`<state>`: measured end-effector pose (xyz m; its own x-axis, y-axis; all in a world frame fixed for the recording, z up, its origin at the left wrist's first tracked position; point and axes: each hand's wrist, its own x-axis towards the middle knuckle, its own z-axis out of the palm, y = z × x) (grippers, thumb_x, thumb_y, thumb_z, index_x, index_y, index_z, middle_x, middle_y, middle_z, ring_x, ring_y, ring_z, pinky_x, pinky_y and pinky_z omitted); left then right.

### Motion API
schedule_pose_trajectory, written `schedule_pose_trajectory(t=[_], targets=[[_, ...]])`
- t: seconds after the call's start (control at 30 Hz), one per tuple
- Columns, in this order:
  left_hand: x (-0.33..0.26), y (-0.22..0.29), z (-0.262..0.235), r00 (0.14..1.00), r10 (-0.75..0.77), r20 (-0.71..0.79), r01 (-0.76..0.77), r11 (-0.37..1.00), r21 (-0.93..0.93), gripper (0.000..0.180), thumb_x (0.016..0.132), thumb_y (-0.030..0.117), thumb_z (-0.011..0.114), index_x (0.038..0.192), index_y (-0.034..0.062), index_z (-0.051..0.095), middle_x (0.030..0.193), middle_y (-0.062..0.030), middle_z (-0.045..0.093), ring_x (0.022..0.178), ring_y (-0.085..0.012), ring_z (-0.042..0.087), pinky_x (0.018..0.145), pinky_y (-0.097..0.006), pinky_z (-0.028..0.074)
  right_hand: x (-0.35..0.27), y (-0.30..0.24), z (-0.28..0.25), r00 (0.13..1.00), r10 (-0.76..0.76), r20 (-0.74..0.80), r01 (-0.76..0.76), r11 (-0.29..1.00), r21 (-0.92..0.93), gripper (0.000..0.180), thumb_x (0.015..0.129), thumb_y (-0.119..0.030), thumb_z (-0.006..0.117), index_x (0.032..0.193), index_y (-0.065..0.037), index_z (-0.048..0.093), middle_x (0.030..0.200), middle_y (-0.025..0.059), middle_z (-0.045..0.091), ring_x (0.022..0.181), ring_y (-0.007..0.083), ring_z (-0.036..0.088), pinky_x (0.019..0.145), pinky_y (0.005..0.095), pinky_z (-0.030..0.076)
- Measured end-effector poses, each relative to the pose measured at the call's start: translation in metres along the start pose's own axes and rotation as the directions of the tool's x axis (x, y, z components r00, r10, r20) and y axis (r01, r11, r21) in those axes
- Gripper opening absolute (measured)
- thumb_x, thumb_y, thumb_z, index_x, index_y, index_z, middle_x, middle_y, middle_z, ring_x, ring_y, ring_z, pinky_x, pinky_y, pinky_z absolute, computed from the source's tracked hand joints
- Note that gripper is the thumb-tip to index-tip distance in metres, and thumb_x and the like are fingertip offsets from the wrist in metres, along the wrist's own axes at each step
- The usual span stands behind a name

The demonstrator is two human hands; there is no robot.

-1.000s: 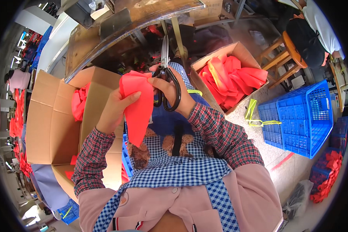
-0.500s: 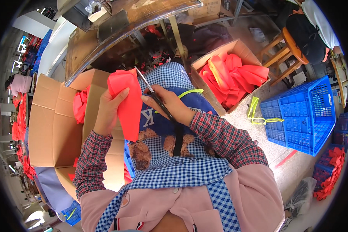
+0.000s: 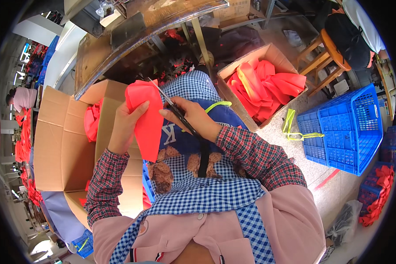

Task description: Cutting red fabric pieces with scissors.

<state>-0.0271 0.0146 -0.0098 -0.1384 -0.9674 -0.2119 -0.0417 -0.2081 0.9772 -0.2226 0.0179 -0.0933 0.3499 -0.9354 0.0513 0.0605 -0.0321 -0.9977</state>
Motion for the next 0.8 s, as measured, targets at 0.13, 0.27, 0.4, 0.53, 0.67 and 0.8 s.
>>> schedule_pose_trajectory(t=[0.13,0.27,0.4,0.53,0.67,0.8], targets=[[0.0,0.003,-0.002,0.999,-0.033,0.016,0.033,0.999,0.002,0.03,0.092,0.017,0.065,0.116,0.0005,0.059,0.102,-0.0061,0.067,0.088,-0.0131,0.066,0.077,-0.026,0.054,-0.003,-0.016,-0.004,0.998,0.061,-0.001,-0.061,0.998,-0.014,0.041,0.09,-0.042,0.066,0.105,-0.004,0.063,0.063,-0.0007,0.052,0.054,0.0063,0.046,0.05,0.0234,0.037],[-0.001,0.008,-0.008,0.996,-0.082,0.042,0.082,0.997,-0.002,0.03,0.092,0.017,0.065,0.116,0.0002,0.059,0.102,-0.0065,0.068,0.087,-0.0135,0.066,0.077,-0.026,0.054,-0.008,-0.028,-0.012,0.975,0.21,0.07,-0.196,0.967,-0.164,0.028,0.094,-0.028,0.063,0.103,-0.001,0.063,0.081,-0.0022,0.056,0.073,0.0039,0.05,0.066,0.0215,0.044],[-0.001,0.011,-0.012,0.991,-0.113,0.069,0.11,0.993,0.034,0.032,0.091,0.018,0.066,0.116,-0.0003,0.059,0.103,-0.0069,0.068,0.088,-0.0133,0.066,0.078,-0.026,0.054,-0.006,-0.019,-0.008,0.992,0.089,0.089,-0.079,0.991,-0.11,0.028,0.096,-0.028,0.061,0.105,-0.001,0.062,0.079,-0.0026,0.055,0.072,0.0042,0.049,0.065,0.0217,0.043],[0.0,0.012,-0.015,0.982,-0.149,0.119,0.133,0.982,0.136,0.032,0.09,0.018,0.067,0.115,-0.0003,0.06,0.102,-0.0062,0.068,0.088,-0.0129,0.066,0.078,-0.026,0.054,-0.004,-0.007,-0.004,0.997,-0.074,0.025,0.075,0.994,-0.075,0.034,0.092,-0.036,0.064,0.104,-0.004,0.065,0.069,0.0013,0.056,0.062,0.008,0.047,0.057,0.0263,0.041],[0.001,0.013,-0.015,0.981,-0.148,0.124,0.132,0.983,0.131,0.033,0.089,0.019,0.068,0.114,-0.0007,0.061,0.101,-0.0055,0.068,0.087,-0.0122,0.066,0.077,-0.026,0.053,-0.007,-0.011,-0.01,0.997,-0.015,0.079,0.027,0.988,-0.149,0.03,0.095,-0.032,0.06,0.104,-0.003,0.062,0.071,0.001,0.052,0.064,0.0082,0.046,0.06,0.0258,0.04],[0.001,0.017,-0.016,0.977,-0.165,0.134,0.138,0.972,0.191,0.031,0.089,0.018,0.067,0.114,-0.0006,0.061,0.1,-0.0055,0.068,0.086,-0.0126,0.066,0.077,-0.026,0.054,-0.008,-0.015,-0.015,0.992,0.021,0.123,0.013,0.964,-0.265,0.028,0.098,-0.03,0.057,0.097,-0.002,0.059,0.069,-0.0013,0.044,0.064,0.0073,0.037,0.058,0.026,0.036]])
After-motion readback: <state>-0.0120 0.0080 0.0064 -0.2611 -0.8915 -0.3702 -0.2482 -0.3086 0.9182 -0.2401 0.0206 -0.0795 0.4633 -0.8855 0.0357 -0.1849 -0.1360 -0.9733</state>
